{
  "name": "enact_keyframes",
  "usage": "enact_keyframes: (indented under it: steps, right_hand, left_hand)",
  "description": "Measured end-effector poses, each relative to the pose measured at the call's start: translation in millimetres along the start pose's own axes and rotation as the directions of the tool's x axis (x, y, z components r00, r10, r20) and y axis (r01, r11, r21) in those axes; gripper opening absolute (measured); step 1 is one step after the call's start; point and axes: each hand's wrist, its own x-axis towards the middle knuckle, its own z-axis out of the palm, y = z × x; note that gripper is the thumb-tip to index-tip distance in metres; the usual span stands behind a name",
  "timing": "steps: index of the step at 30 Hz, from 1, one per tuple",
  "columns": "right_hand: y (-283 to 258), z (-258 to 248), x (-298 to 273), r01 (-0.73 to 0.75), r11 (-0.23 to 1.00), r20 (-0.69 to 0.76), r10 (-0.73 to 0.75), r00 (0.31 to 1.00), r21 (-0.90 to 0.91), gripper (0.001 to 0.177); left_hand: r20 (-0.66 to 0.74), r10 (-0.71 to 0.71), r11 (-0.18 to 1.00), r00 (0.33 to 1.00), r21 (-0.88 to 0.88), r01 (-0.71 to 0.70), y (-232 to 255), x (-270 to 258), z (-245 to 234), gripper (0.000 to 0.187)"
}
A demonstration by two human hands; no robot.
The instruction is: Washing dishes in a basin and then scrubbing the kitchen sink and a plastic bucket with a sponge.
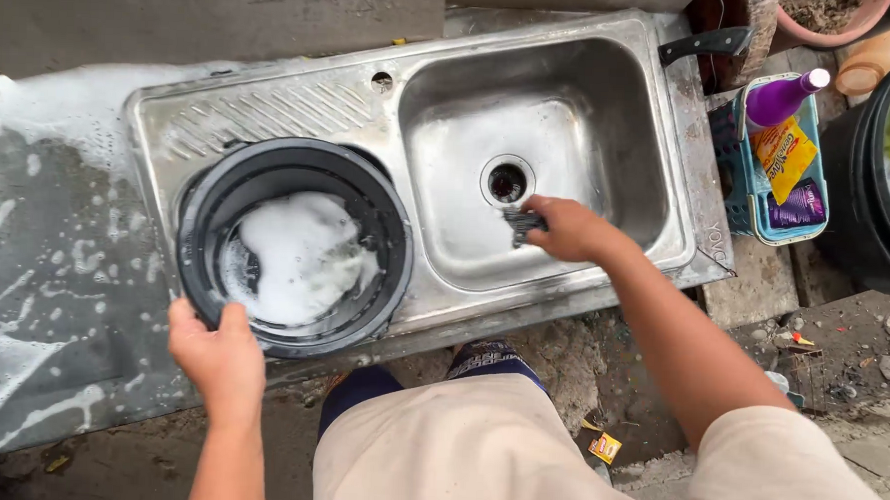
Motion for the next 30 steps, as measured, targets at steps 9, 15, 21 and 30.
enact_keyframes:
  steps: [9,15,21,30]
  right_hand:
    - [52,111,65,0.031,0.978,0.449,0.067,0.891,-0.207,0.033]
    - [116,101,67,0.073,0.994,0.37,-0.038,0.928,-0.079,0.044]
    - [156,84,74,-0.213,0.903,0.266,0.324,0.908,-0.374,0.045]
    - [108,93,73,-0.006,0.997,0.307,0.03,0.951,-0.079,0.033]
  left_hand:
    - [-0.118,0.072,0.991,0.99,0.118,-0.058,-5,-13,13,0.012]
    - [-0.082,0.138,0.969,0.987,0.216,-0.117,-32,6,-10,0.009]
    - [-0.084,0.122,0.889,0.989,0.452,-0.071,-54,35,-36,0.019]
    - [0.209,0.518,0.47,0.829,0.74,-0.48,57,5,24,0.069]
